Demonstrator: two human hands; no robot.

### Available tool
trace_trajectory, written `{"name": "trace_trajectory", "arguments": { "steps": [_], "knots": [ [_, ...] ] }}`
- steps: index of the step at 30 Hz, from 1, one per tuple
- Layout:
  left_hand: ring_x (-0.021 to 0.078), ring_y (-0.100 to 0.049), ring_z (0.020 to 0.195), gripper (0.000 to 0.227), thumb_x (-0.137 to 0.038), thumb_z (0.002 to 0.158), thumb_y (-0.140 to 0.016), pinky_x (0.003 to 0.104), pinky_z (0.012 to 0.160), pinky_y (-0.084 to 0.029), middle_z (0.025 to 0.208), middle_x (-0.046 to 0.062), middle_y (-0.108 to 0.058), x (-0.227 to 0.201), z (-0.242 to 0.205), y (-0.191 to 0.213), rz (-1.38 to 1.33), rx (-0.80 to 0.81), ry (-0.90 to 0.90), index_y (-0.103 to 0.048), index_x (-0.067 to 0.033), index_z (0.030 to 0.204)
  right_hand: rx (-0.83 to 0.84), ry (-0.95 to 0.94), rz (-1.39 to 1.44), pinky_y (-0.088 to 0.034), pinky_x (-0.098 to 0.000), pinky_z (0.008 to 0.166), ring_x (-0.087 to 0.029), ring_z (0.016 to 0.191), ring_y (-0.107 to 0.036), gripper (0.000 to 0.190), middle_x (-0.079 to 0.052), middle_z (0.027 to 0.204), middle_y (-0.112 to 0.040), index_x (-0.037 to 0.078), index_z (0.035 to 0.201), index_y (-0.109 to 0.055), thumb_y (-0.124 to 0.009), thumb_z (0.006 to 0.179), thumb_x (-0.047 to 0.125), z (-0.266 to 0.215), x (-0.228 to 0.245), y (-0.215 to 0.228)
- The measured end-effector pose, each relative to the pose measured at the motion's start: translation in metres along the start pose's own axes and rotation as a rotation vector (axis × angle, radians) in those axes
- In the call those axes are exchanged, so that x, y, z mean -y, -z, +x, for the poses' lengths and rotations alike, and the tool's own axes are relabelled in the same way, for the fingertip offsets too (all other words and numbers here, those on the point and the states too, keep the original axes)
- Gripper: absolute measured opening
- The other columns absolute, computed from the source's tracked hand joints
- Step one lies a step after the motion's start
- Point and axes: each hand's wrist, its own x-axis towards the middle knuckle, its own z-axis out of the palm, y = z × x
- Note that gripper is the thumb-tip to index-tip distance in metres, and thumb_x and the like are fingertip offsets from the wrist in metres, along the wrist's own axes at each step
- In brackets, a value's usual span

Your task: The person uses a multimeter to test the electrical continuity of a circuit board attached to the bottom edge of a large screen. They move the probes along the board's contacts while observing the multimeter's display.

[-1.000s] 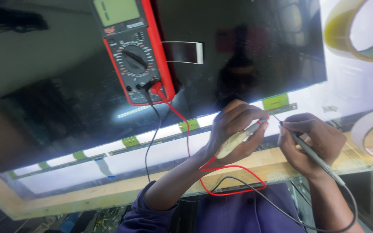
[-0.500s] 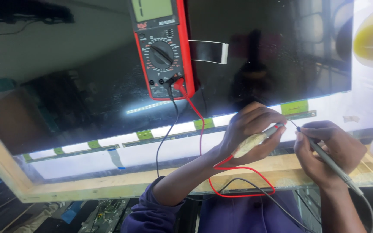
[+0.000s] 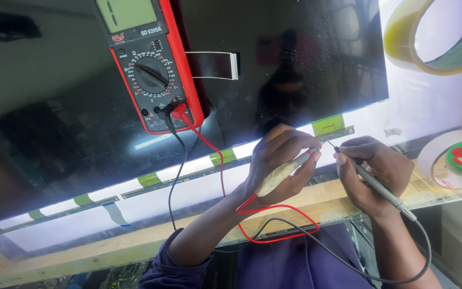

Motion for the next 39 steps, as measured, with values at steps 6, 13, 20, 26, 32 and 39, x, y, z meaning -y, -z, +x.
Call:
{"name": "trace_trajectory", "arguments": {
  "steps": [6, 13, 20, 26, 32, 39],
  "knots": [
    [0.0261, -0.059, 0.078, 0.002, -0.002, 0.092, -0.061, 0.035, 0.072, -0.049, 0.089, 0.008, -0.066, 0.0, 0.001, 0.0, 0.007, 0.0, -0.026, -0.059, -0.0022, 0.094, 0.013, 0.0, 0.007, -0.043, -0.0266, 0.059, -0.021, 0.065, -0.061, 0.015, -0.017, 0.081, -0.066, -0.002, 0.084, -0.06, -0.064, 0.094, 0.008, 0.002, 0.002, 0.0],
    [0.0257, -0.059, 0.08, 0.003, -0.003, 0.093, -0.061, 0.034, 0.073, -0.049, 0.091, 0.008, -0.066, 0.001, 0.0, 0.001, 0.005, 0.014, -0.015, -0.06, -0.0026, 0.096, 0.012, 0.039, -0.018, -0.043, -0.0275, 0.058, -0.022, 0.065, -0.062, 0.015, -0.017, 0.081, -0.067, -0.002, 0.084, -0.06, -0.065, 0.094, 0.008, 0.002, 0.0, 0.001],
    [0.0273, -0.061, 0.084, 0.009, -0.003, 0.094, -0.065, 0.036, 0.08, -0.05, 0.097, 0.005, -0.066, 0.004, -0.005, -0.001, -0.031, -0.01, -0.024, -0.059, -0.0046, 0.101, 0.011, 0.053, 0.018, -0.047, -0.0298, 0.063, -0.026, 0.07, -0.064, 0.014, -0.023, 0.085, -0.067, -0.008, 0.087, -0.061, -0.065, 0.094, 0.004, -0.001, -0.003, 0.0],
    [0.0203, -0.06, 0.083, 0.011, -0.002, 0.097, -0.066, 0.031, 0.084, -0.05, 0.098, -0.003, -0.065, 0.001, -0.009, -0.001, -0.088, -0.028, 0.054, -0.06, -0.0109, 0.1, 0.003, 0.053, 0.023, -0.048, -0.0305, 0.07, -0.025, 0.075, -0.063, 0.011, -0.025, 0.092, -0.067, -0.013, 0.092, -0.063, -0.069, 0.097, -0.004, -0.01, -0.011, 0.0],
    [0.0226, -0.061, 0.083, 0.011, -0.002, 0.095, -0.067, 0.033, 0.081, -0.052, 0.097, -0.001, -0.065, 0.003, -0.009, -0.002, -0.103, -0.051, 0.036, -0.061, -0.0089, 0.101, -0.009, 0.105, 0.051, -0.049, -0.0303, 0.066, -0.026, 0.071, -0.064, 0.013, -0.025, 0.087, -0.067, -0.013, 0.09, -0.062, -0.067, 0.096, -0.003, -0.005, -0.01, -0.002],
    [0.0246, -0.06, 0.081, 0.004, -0.008, 0.094, -0.06, 0.034, 0.076, -0.049, 0.093, 0.005, -0.066, 0.001, -0.003, 0.002, -0.072, -0.023, 0.053, -0.06, -0.0063, 0.098, -0.014, 0.073, -0.017, -0.045, -0.028, 0.059, -0.023, 0.067, -0.063, 0.015, -0.019, 0.084, -0.067, -0.006, 0.087, -0.061, -0.065, 0.095, 0.006, -0.001, -0.005, -0.001]
  ]
}}
